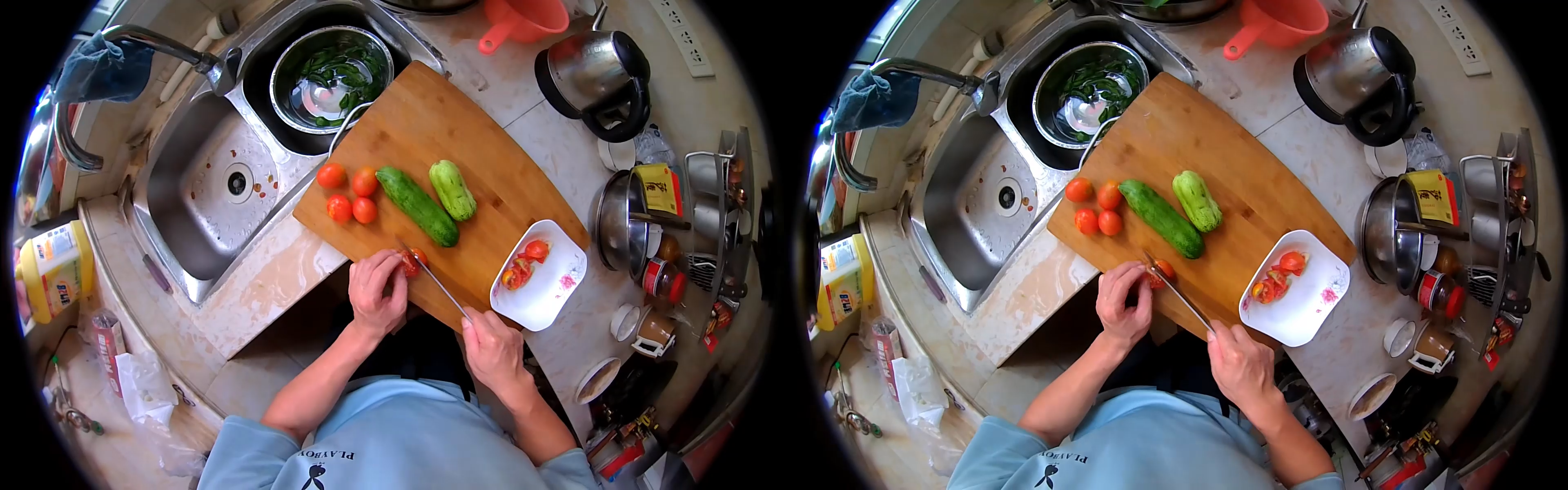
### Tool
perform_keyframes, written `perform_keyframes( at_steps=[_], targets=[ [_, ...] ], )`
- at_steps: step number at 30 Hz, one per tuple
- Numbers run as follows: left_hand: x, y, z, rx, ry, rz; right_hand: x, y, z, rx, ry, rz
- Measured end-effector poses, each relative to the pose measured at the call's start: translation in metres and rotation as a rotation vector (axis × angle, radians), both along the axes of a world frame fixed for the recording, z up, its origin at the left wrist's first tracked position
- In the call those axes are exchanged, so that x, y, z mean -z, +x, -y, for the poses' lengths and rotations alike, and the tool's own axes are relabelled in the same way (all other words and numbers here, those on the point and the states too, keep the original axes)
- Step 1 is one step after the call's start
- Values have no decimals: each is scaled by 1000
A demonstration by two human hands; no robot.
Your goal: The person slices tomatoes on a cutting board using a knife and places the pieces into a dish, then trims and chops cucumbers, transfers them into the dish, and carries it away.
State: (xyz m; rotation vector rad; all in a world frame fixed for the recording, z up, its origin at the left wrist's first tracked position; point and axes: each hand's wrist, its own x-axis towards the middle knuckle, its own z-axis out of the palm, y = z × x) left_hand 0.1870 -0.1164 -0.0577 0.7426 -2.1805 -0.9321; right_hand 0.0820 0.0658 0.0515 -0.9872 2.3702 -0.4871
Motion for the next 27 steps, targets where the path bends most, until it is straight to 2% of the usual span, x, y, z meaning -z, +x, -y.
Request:
perform_keyframes(
  at_steps=[8,16,21,27],
  targets=[
    [10,22,16,229,-130,-10,-8,2,-23,67,-25,41],
    [5,22,39,427,-287,9,-18,9,-2,-86,-2,-37],
    [8,20,44,473,-277,6,-31,4,-10,-128,83,-67],
    [14,23,44,499,-290,-7,9,5,15,-146,52,-81]
  ],
)
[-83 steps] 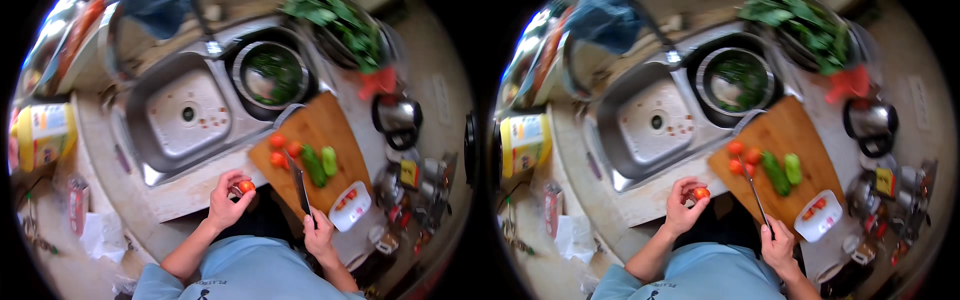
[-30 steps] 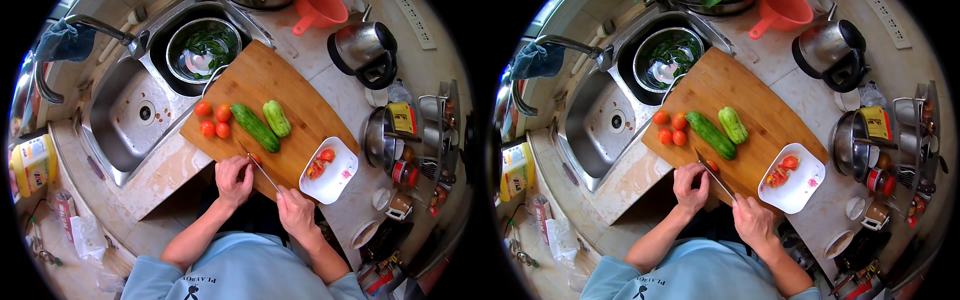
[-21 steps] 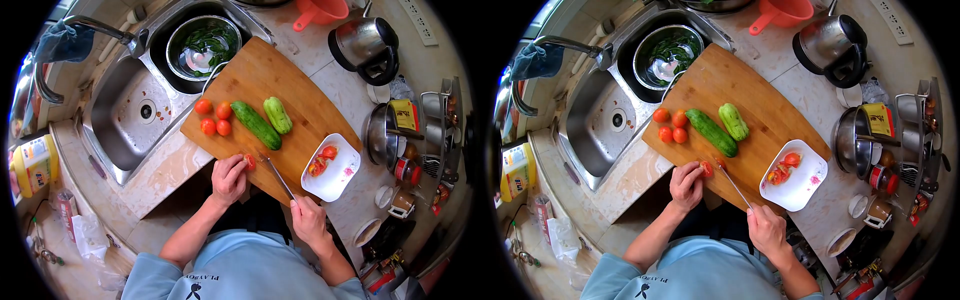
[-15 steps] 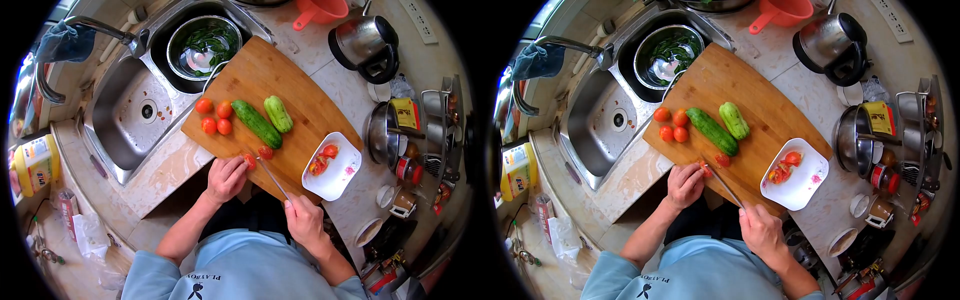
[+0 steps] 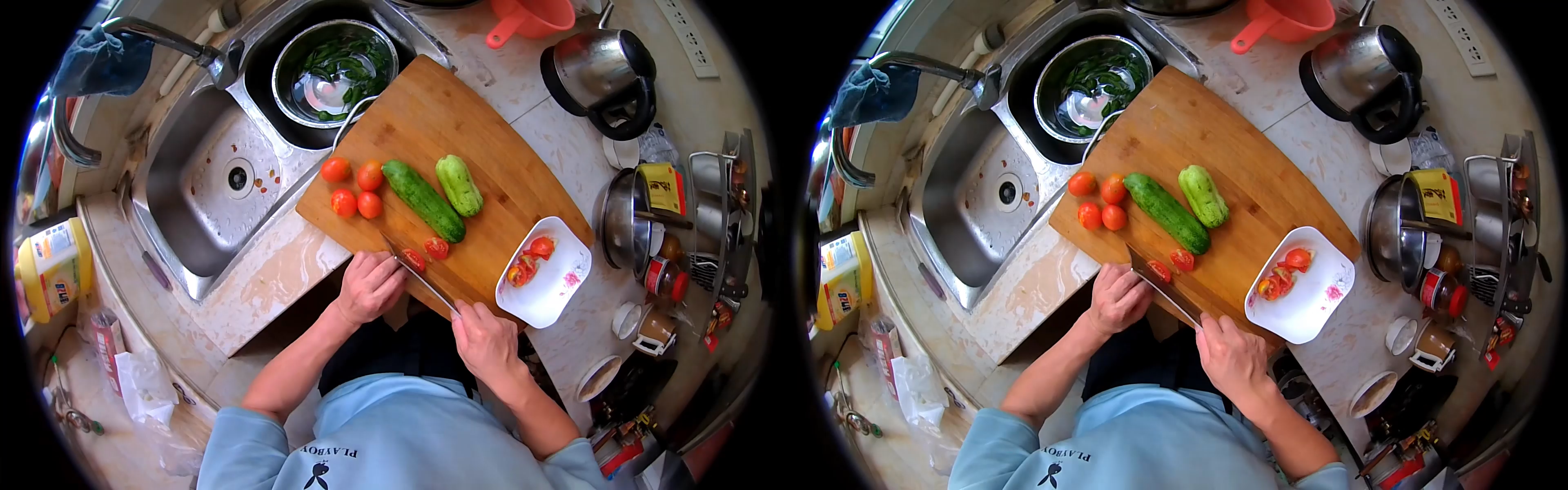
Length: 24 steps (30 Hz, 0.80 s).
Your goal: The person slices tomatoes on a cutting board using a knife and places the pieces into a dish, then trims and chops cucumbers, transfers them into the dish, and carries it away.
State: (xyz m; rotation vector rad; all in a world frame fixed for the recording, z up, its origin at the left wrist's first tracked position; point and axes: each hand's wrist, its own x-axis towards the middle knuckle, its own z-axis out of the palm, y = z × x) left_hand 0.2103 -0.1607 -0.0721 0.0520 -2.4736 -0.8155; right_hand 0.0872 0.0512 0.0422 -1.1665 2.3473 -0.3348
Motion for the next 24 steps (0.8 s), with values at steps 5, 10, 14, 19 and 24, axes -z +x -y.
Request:
perform_keyframes(
  at_steps=[5,10,14,19,24],
  targets=[
    [-2,-5,0,-32,30,-9,-13,-3,-20,23,69,8],
    [-11,-8,0,-40,54,27,-32,-7,-61,38,97,46],
    [-34,-17,4,12,27,220,-39,-2,-78,149,-7,44],
    [-37,-29,-5,94,-135,380,-41,2,-94,314,-141,101],
    [-36,-41,-28,-49,-172,380,-33,8,-109,414,-177,144]
  ],
)
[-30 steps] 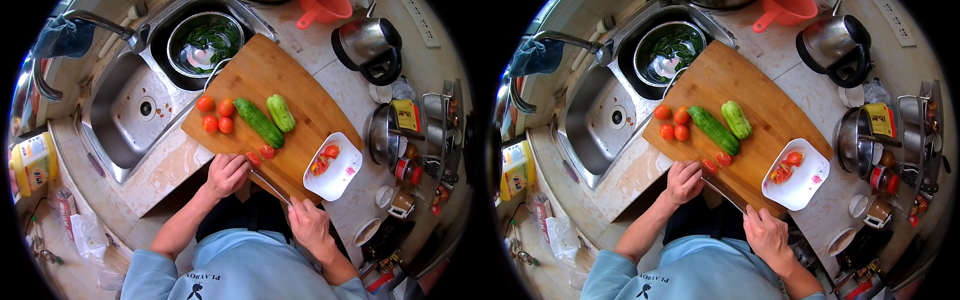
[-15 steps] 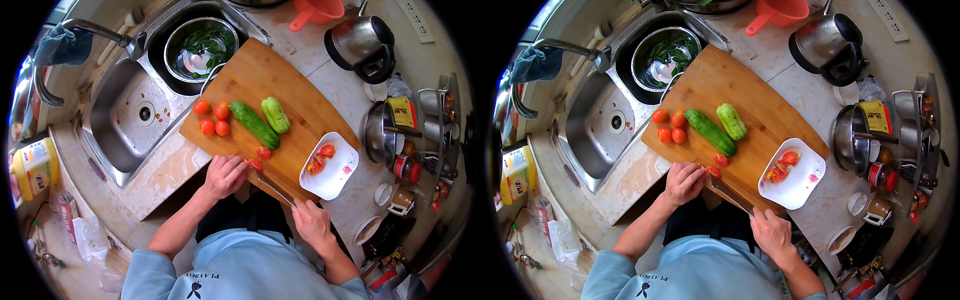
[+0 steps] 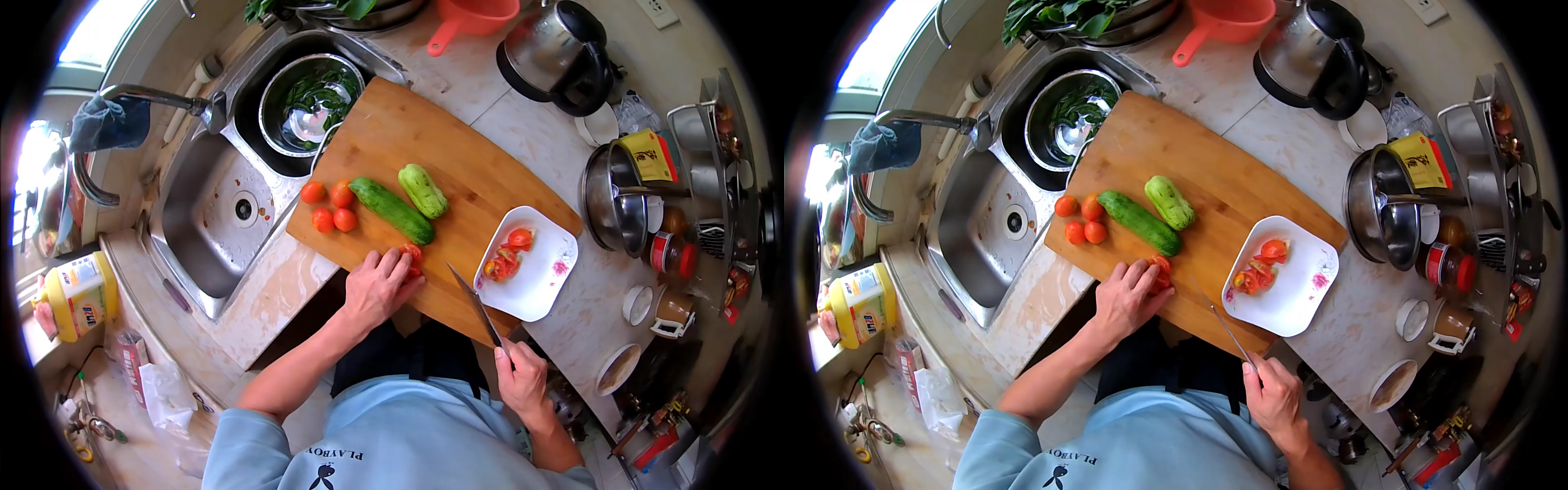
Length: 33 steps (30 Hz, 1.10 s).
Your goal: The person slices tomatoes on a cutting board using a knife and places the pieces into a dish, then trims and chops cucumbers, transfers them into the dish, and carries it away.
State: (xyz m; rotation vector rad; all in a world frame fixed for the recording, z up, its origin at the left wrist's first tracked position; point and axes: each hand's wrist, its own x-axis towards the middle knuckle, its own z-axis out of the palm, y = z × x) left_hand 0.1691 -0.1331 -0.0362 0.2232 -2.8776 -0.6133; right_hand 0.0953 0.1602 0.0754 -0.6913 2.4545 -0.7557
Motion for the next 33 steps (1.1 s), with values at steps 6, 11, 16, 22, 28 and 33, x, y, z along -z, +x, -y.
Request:
perform_keyframes(
  at_steps=[6,11,16,22,28,33],
  targets=[
    [7,0,-8,-30,13,-118,3,5,-13,114,-76,50],
    [-15,-11,-21,9,144,-186,2,6,-34,221,-117,39],
    [-40,-85,-76,207,210,-207,16,16,-68,413,-146,42],
    [-52,-106,-77,142,209,-249,5,17,-77,548,-241,144],
    [-4,-6,-38,-674,554,-138,14,27,-79,518,-265,190],
    [4,-7,-26,-628,576,-29,19,24,-62,372,-268,177]
  ],
)
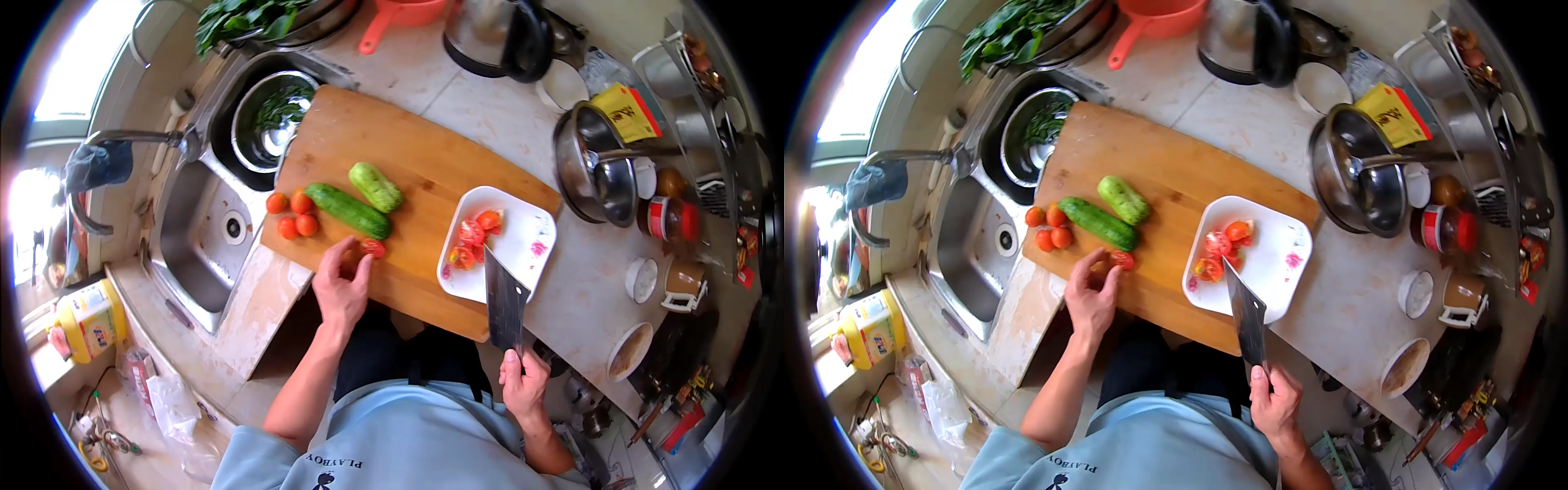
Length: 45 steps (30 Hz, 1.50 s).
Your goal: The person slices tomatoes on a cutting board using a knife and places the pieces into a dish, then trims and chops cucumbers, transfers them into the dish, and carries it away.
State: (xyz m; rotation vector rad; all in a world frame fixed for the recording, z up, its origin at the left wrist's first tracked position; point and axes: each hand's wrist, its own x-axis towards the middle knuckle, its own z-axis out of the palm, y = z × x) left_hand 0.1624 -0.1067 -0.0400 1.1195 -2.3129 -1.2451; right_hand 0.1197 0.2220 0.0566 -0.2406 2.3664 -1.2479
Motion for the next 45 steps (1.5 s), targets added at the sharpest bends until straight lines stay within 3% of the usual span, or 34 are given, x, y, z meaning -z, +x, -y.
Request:
perform_keyframes(
  at_steps=[8,11,14,19,26,33,38,41,45],
  targets=[
    [0,1,-7,-4,132,-63,-4,-13,33,-227,47,-111],
    [-5,4,-4,12,32,-29,-7,-19,51,-287,61,-152],
    [-12,7,-1,270,-490,-275,-6,-25,67,-336,106,-191],
    [4,8,10,584,-675,-264,-9,-29,91,-462,268,-247],
    [23,7,26,707,-631,-305,-17,-38,99,-641,505,-285],
    [28,7,28,710,-599,-300,7,-34,114,-635,536,-279],
    [28,3,27,673,-563,-342,-5,-29,80,-643,605,-211],
    [19,1,26,651,-566,-308,-13,-26,55,-631,610,-187],
    [-12,-12,23,805,-581,9,-28,-23,34,-520,545,-169]
  ],
)
